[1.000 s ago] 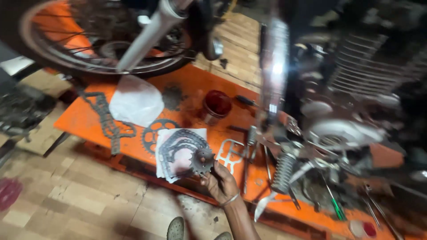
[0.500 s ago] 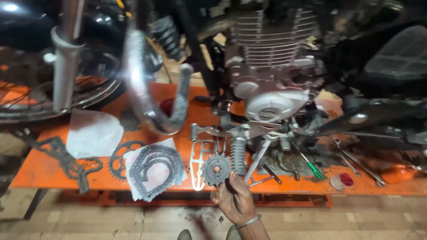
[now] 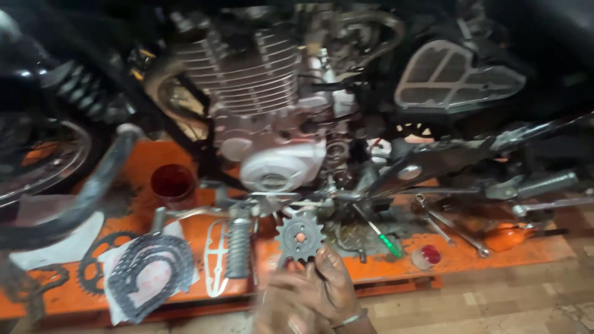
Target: The person unwraps a new drive chain from its packaging paper on the workbench, threads it around the motorcycle's front sprocket and along the swingarm, and joins the chain ends using pliers. They also use a long T-handle wrench on the engine area and handle a rag while working beside the motorcycle on a lift.
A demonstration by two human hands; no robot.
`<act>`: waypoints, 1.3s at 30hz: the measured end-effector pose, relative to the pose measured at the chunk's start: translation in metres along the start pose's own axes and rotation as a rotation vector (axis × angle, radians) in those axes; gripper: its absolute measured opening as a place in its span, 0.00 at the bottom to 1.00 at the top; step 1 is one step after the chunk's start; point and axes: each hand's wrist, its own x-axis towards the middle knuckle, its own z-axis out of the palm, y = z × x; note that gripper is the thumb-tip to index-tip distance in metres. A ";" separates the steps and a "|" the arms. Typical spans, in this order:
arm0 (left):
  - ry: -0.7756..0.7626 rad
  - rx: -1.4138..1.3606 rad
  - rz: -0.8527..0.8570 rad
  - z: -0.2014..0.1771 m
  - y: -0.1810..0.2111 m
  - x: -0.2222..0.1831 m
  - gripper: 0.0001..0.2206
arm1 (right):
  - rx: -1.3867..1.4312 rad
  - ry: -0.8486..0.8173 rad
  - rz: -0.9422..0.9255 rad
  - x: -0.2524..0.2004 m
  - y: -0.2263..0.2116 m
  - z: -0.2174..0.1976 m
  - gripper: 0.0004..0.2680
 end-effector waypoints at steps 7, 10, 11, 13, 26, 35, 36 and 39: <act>0.084 0.206 -0.327 0.045 -0.020 0.097 0.17 | -0.479 0.240 0.062 0.005 -0.055 0.004 0.16; 0.032 0.476 -0.272 0.090 0.013 0.150 0.10 | -0.810 0.345 -0.072 0.029 -0.088 0.008 0.13; -0.101 0.661 0.013 0.106 0.030 0.172 0.08 | -1.067 0.309 -0.194 0.041 -0.102 0.010 0.10; -0.247 0.844 0.292 0.136 0.057 0.212 0.07 | -1.310 0.279 -0.316 0.072 -0.122 0.013 0.08; -0.444 1.515 0.822 0.138 0.036 0.302 0.07 | -1.161 0.428 -0.711 0.148 -0.107 -0.046 0.08; -0.541 1.541 0.726 0.136 0.043 0.303 0.09 | -1.232 0.440 -0.727 0.144 -0.114 -0.025 0.11; -0.538 1.547 0.735 0.138 0.043 0.303 0.09 | -1.237 0.449 -0.723 0.144 -0.114 -0.025 0.11; -0.545 1.531 0.745 0.137 0.043 0.303 0.09 | -1.216 0.454 -0.722 0.142 -0.112 -0.028 0.11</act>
